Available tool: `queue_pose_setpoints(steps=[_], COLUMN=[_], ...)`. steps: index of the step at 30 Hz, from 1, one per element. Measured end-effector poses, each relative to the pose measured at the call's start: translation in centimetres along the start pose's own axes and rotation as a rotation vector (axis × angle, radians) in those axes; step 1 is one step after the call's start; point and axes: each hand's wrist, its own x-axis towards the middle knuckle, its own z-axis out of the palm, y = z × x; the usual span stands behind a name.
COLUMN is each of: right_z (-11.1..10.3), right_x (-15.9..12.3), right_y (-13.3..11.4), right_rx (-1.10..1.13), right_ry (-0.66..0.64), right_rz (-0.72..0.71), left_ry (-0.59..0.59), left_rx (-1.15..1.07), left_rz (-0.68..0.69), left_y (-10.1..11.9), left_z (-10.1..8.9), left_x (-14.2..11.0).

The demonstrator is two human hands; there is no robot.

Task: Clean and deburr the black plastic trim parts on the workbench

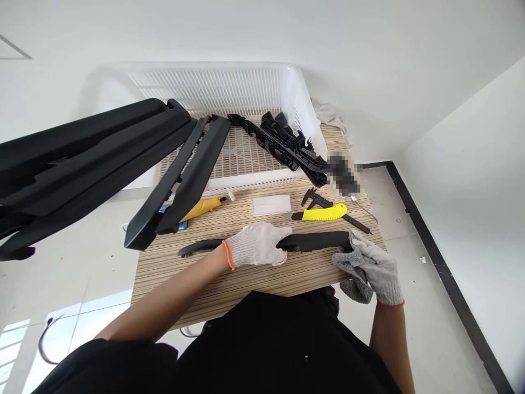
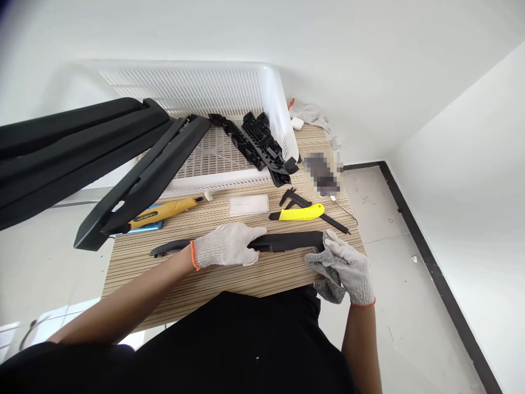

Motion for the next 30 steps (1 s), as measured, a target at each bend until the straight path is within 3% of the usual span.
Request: queue_pose_setpoints(steps=[4, 9, 15, 19, 24, 26, 30], right_z=[1.0, 0.9, 0.1, 0.4, 1.5, 1.9, 2.4], right_x=[0.1, 0.8, 0.3, 0.6, 1.4, 1.6, 1.7], right_y=[-0.5, -1.2, -0.1, -0.3, -0.8, -0.8, -0.6], right_rx=[0.059, -0.074, -0.014, -0.162, -0.490, -0.579, -0.608], right_ry=[0.158, 0.027, 0.098, -0.013, -0.051, -0.083, -0.102], right_rz=[-0.016, 0.005, 0.057, 0.004, -0.193, -0.260, -0.307], left_ry=[-0.006, 0.016, 0.058, 0.061, 0.071, 0.134, 0.430], left_rx=[-0.064, -0.012, -0.003, 0.020, 0.138, 0.202, 0.110], left_rz=[-0.011, -0.018, -0.037, -0.013, 0.011, 0.083, 0.273], left_y=[-0.1, -0.3, -0.8, -0.9, 0.4, 1.6, 4.3], left_z=[-0.2, 0.2, 0.7, 1.1, 0.7, -0.2, -3.3], left_x=[-0.2, -0.2, -0.8, -0.5, -0.6, -0.8, 1.8])
